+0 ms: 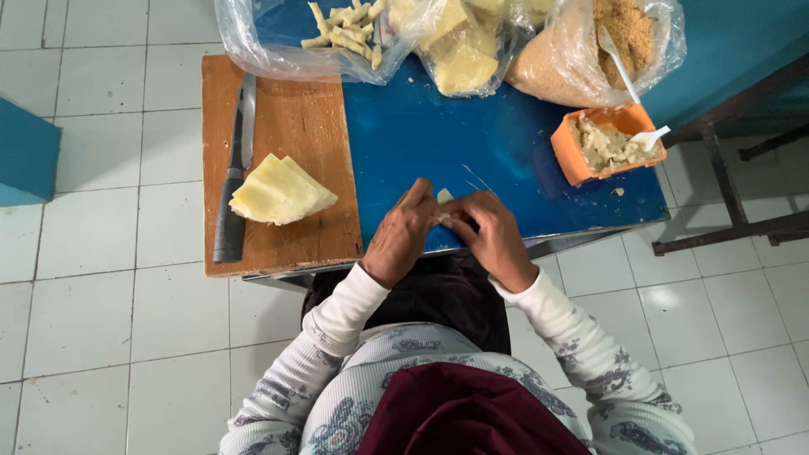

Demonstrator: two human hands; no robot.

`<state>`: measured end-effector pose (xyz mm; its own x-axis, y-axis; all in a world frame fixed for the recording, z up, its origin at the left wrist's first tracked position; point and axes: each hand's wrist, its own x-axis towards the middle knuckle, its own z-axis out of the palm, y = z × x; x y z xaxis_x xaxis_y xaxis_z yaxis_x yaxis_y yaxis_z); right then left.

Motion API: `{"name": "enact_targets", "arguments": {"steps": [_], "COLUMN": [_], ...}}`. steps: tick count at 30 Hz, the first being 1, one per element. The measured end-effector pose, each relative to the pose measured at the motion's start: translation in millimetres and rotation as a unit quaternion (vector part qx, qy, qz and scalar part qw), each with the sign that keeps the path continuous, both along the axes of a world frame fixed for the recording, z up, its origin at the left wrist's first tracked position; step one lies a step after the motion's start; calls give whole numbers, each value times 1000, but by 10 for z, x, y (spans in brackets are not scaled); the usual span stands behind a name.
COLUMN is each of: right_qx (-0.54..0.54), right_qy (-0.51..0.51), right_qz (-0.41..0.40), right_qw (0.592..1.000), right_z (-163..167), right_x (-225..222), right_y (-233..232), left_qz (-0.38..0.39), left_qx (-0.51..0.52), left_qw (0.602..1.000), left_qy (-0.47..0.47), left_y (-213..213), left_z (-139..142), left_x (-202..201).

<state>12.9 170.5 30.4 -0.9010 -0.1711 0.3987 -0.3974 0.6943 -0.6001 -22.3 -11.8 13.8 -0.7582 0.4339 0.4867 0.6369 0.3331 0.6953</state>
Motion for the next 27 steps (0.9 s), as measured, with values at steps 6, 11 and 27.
{"name": "enact_targets", "arguments": {"steps": [6, 11, 27], "right_qx": [72, 139, 331], "right_qy": [88, 128, 127], "right_qz": [1, -27, -110], "right_qw": [994, 982, 929], "right_z": [-28, -82, -182], "right_x": [22, 88, -97], "right_y": [-40, -63, -74], "left_qz": [13, 46, 134], "left_qx": [-8, -29, -45], "left_qw": [1000, 997, 988], "left_qy": [-14, 51, 65], "left_y": [1, -6, -281], "left_z": [12, 52, 299], "left_x": [4, 49, 356]}}
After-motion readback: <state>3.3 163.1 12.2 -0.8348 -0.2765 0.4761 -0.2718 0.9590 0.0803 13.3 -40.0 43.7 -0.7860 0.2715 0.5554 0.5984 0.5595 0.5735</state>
